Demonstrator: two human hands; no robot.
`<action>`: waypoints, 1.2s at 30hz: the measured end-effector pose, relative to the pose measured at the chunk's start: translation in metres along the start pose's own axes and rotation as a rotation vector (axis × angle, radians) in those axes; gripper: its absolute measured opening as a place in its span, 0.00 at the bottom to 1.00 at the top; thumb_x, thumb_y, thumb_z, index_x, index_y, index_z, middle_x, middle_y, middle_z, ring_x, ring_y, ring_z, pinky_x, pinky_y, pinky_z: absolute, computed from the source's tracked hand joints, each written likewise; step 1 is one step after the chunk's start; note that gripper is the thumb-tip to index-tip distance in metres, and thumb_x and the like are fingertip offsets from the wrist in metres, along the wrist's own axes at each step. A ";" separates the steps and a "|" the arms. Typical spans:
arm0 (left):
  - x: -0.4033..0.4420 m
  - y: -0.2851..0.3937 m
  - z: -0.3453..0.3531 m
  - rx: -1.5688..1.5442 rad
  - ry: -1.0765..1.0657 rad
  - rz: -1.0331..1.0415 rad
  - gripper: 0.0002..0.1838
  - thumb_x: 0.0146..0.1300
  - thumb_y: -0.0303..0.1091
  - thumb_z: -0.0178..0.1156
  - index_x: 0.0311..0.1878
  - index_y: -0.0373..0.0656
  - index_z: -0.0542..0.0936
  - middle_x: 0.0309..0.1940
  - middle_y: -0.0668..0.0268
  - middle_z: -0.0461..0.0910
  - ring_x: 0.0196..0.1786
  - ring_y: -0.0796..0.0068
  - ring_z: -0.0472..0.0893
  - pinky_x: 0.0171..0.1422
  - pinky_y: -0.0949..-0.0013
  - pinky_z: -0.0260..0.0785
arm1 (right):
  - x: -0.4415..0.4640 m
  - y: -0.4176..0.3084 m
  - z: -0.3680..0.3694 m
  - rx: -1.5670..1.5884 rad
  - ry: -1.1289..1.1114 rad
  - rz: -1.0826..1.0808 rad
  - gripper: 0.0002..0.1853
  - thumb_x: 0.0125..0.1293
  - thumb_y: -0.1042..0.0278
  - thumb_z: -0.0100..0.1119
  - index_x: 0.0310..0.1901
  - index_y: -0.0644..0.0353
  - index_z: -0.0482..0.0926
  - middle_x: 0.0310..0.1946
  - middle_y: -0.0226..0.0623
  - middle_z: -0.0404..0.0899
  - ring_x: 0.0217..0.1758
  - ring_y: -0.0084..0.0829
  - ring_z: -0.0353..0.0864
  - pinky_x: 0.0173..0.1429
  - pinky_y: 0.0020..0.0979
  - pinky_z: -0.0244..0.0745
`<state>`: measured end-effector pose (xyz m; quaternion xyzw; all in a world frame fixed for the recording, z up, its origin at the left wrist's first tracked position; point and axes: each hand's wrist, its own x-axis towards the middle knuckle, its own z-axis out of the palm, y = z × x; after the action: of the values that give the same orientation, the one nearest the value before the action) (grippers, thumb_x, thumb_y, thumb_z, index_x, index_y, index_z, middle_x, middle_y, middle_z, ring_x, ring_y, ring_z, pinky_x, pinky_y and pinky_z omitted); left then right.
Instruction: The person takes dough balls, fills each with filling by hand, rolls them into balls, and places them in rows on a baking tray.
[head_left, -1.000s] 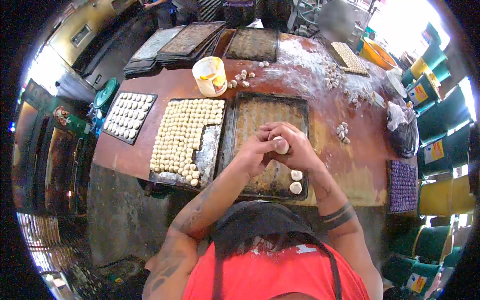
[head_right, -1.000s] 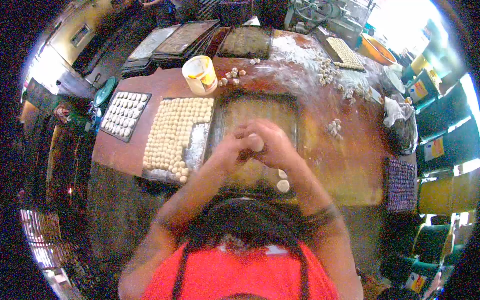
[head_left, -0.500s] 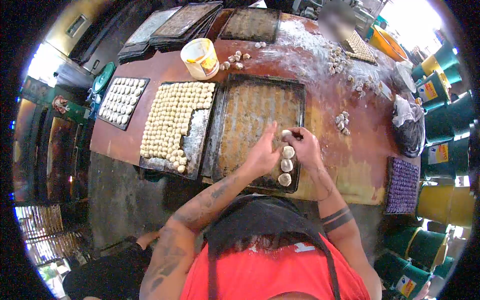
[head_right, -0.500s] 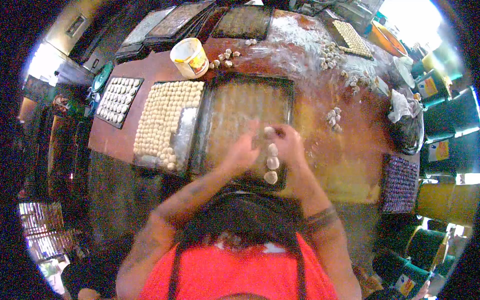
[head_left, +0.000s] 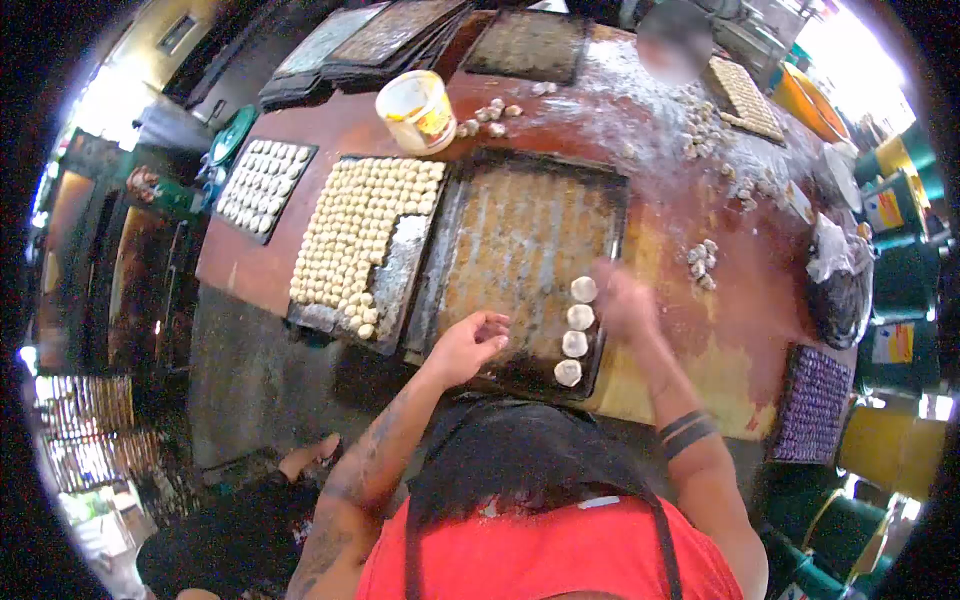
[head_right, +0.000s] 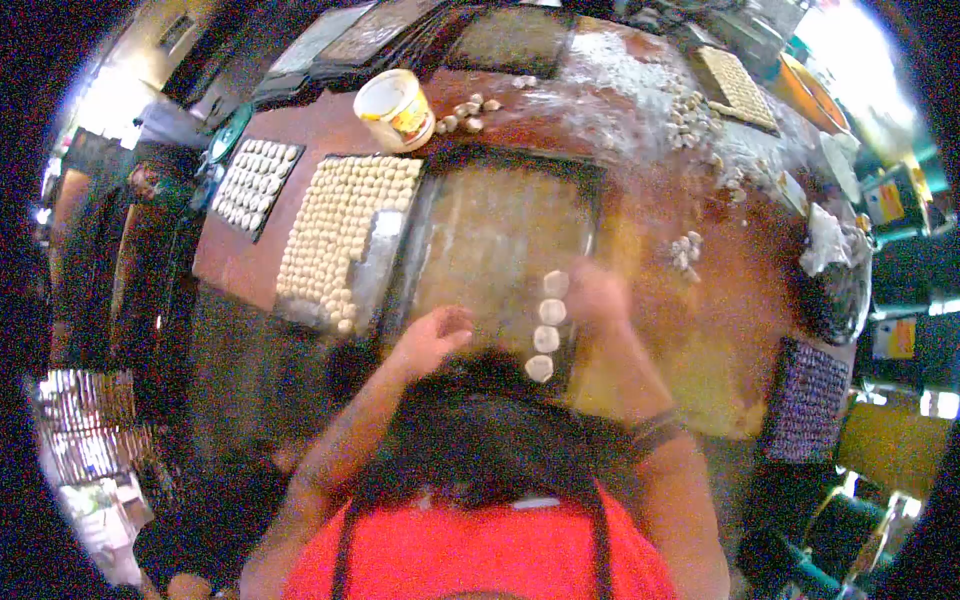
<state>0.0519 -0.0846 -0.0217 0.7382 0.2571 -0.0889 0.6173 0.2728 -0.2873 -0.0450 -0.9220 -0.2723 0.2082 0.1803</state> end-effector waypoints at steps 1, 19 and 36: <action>-0.003 -0.005 -0.006 0.016 0.009 -0.014 0.17 0.68 0.31 0.63 0.58 0.39 0.78 0.48 0.65 0.83 0.50 0.74 0.81 0.58 0.68 0.73 | 0.022 0.045 0.004 0.089 0.368 -0.093 0.12 0.61 0.64 0.61 0.45 0.58 0.82 0.41 0.45 0.85 0.52 0.47 0.81 0.55 0.42 0.76; 0.089 -0.078 -0.191 0.840 0.711 0.519 0.08 0.53 0.25 0.61 0.37 0.41 0.82 0.37 0.59 0.81 0.41 0.51 0.81 0.46 0.52 0.75 | -0.026 0.088 0.088 1.390 0.333 0.232 0.12 0.74 0.59 0.55 0.31 0.50 0.76 0.20 0.22 0.70 0.21 0.21 0.70 0.22 0.24 0.63; 0.050 0.033 -0.062 -0.612 -0.086 0.261 0.21 0.69 0.27 0.62 0.63 0.34 0.73 0.49 0.61 0.83 0.52 0.72 0.82 0.58 0.69 0.77 | -0.036 -0.183 -0.007 0.492 0.431 -0.355 0.15 0.60 0.78 0.67 0.50 0.62 0.82 0.42 0.37 0.79 0.43 0.31 0.79 0.52 0.32 0.76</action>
<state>0.0995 -0.0148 -0.0017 0.5409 0.1491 0.0412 0.8268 0.1710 -0.1657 0.0530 -0.8121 -0.3254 0.0341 0.4831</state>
